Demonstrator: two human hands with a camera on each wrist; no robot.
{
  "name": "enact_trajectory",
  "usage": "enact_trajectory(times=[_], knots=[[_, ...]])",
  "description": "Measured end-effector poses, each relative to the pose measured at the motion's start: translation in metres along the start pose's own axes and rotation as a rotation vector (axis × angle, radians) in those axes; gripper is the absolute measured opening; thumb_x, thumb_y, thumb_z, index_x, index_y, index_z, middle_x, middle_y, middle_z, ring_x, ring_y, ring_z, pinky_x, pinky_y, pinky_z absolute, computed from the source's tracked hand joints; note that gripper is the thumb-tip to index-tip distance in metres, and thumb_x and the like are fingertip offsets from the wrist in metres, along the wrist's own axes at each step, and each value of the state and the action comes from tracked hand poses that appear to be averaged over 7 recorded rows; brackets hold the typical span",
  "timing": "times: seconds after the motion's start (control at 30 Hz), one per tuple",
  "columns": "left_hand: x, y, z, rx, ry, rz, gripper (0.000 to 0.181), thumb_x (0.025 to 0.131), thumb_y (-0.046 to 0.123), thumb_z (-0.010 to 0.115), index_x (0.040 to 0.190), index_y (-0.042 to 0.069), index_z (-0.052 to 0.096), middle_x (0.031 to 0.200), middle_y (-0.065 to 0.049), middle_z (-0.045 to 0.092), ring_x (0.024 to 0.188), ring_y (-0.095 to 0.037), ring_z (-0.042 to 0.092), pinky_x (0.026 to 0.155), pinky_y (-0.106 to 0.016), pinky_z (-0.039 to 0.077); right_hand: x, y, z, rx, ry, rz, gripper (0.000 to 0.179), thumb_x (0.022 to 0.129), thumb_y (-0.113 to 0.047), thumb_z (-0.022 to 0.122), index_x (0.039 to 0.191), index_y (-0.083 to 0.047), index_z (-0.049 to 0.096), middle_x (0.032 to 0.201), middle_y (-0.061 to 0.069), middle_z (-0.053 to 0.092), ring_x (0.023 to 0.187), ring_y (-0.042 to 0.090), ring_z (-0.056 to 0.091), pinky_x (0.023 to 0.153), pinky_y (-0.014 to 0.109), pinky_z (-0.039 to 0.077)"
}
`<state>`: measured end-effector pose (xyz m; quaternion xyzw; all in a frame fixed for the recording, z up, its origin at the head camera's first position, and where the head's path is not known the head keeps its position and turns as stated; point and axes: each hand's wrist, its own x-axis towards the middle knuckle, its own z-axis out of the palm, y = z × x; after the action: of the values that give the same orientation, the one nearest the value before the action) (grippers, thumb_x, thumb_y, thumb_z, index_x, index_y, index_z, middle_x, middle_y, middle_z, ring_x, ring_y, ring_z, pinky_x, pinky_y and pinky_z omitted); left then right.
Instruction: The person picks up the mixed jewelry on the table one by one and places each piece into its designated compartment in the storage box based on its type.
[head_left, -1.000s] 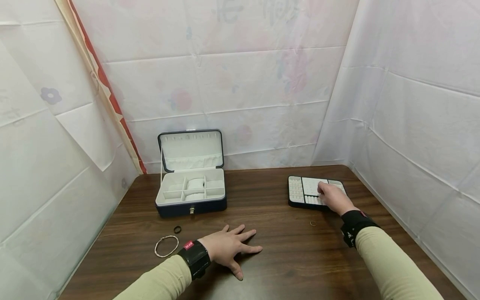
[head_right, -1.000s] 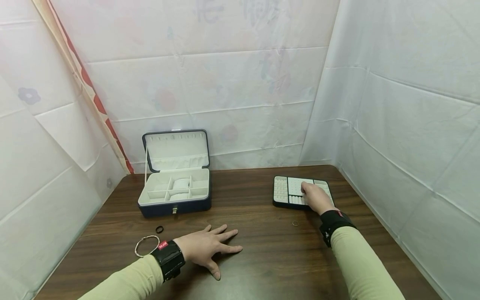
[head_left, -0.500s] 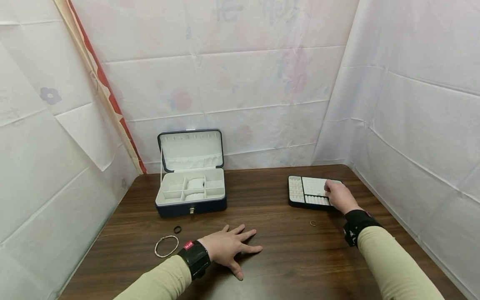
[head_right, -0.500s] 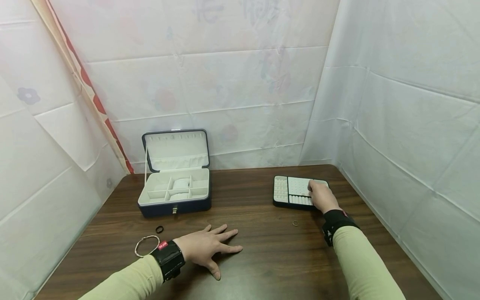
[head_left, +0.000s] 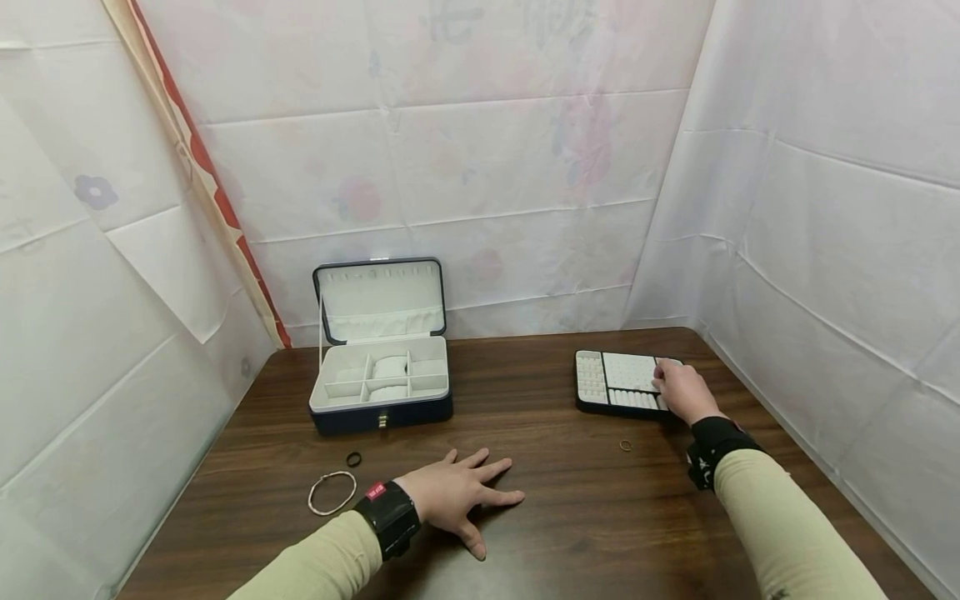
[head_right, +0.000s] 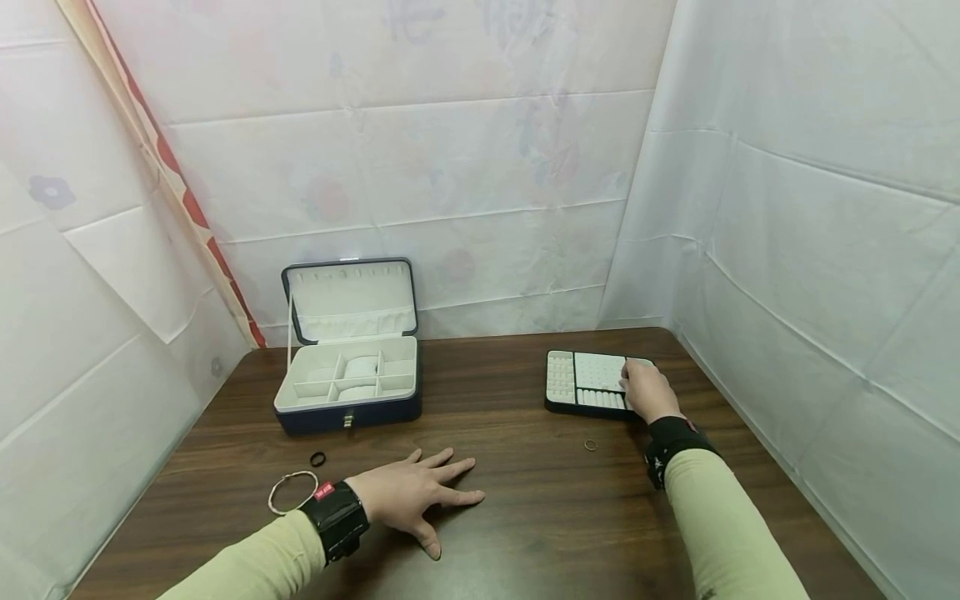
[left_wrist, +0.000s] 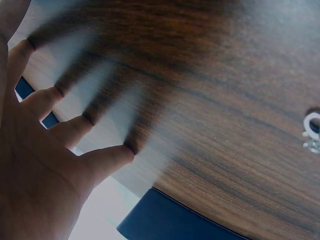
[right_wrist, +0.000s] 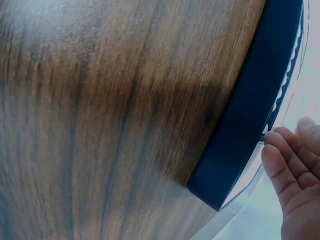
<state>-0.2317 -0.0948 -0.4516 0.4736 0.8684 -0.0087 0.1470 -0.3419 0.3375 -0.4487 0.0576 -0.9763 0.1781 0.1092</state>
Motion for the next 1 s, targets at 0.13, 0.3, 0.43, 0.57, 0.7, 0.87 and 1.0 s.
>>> enact_trajectory(times=[0.13, 0.3, 0.43, 0.57, 0.7, 0.87, 1.0], knots=[[-0.0003, 0.0006, -0.0014, -0.005, -0.002, -0.002, 0.088, 0.08, 0.069, 0.069, 0.157, 0.048, 0.033, 0.17, -0.003, 0.02, 0.153, -0.043, 0.023, 0.107, -0.073, 0.035, 0.0013, -0.001, -0.0004, -0.004, 0.01, 0.004, 0.009, 0.1, -0.004, 0.062, 0.101, 0.005, 0.062, 0.092, 0.02, 0.067, 0.073, 0.027, 0.061, 0.067, 0.045, 0.05], [-0.0012, 0.0015, -0.0015, -0.018, -0.004, 0.0, 0.088, 0.079, 0.068, 0.07, 0.157, 0.047, 0.033, 0.17, -0.003, 0.02, 0.153, -0.043, 0.023, 0.107, -0.073, 0.034, -0.0007, -0.0016, -0.0027, 0.004, -0.001, 0.048, 0.011, 0.101, -0.006, 0.061, 0.099, 0.004, 0.064, 0.092, 0.02, 0.067, 0.073, 0.028, 0.06, 0.067, 0.045, 0.05], [-0.0013, 0.0015, -0.0011, -0.019, -0.003, 0.001, 0.089, 0.079, 0.068, 0.07, 0.157, 0.047, 0.034, 0.17, -0.003, 0.021, 0.153, -0.043, 0.023, 0.106, -0.074, 0.035, -0.0016, -0.0005, -0.0054, 0.016, -0.015, 0.087, 0.014, 0.101, -0.009, 0.061, 0.099, 0.004, 0.065, 0.092, 0.021, 0.068, 0.073, 0.029, 0.059, 0.067, 0.045, 0.049], [-0.0011, 0.0011, -0.0007, -0.017, -0.005, -0.002, 0.089, 0.079, 0.068, 0.069, 0.157, 0.048, 0.033, 0.17, -0.003, 0.02, 0.153, -0.043, 0.023, 0.106, -0.074, 0.034, -0.0004, 0.0021, -0.0068, 0.016, -0.04, 0.104, 0.015, 0.101, -0.011, 0.061, 0.098, 0.003, 0.064, 0.089, 0.02, 0.066, 0.072, 0.028, 0.057, 0.066, 0.043, 0.047], [-0.0007, 0.001, -0.0006, -0.019, -0.013, -0.003, 0.088, 0.079, 0.068, 0.069, 0.157, 0.048, 0.033, 0.171, -0.003, 0.019, 0.153, -0.043, 0.022, 0.107, -0.074, 0.034, -0.0003, 0.0039, -0.0068, 0.015, -0.052, 0.113, 0.015, 0.101, -0.012, 0.062, 0.098, 0.003, 0.063, 0.087, 0.018, 0.066, 0.071, 0.027, 0.056, 0.066, 0.042, 0.047], [-0.0001, 0.0008, -0.0003, -0.019, -0.011, -0.002, 0.088, 0.08, 0.068, 0.07, 0.157, 0.048, 0.033, 0.171, -0.003, 0.019, 0.153, -0.044, 0.022, 0.107, -0.074, 0.034, -0.0005, 0.0038, -0.0059, 0.022, -0.036, 0.108, 0.015, 0.101, -0.012, 0.063, 0.098, 0.003, 0.064, 0.089, 0.019, 0.067, 0.072, 0.028, 0.056, 0.067, 0.042, 0.047], [-0.0001, 0.0002, 0.0005, -0.012, -0.001, 0.004, 0.088, 0.08, 0.068, 0.069, 0.157, 0.047, 0.034, 0.17, -0.004, 0.021, 0.153, -0.044, 0.023, 0.106, -0.074, 0.034, 0.0003, 0.0037, -0.0053, 0.029, -0.032, 0.099, 0.015, 0.101, -0.012, 0.062, 0.098, 0.002, 0.065, 0.091, 0.02, 0.068, 0.072, 0.028, 0.057, 0.067, 0.043, 0.047]])
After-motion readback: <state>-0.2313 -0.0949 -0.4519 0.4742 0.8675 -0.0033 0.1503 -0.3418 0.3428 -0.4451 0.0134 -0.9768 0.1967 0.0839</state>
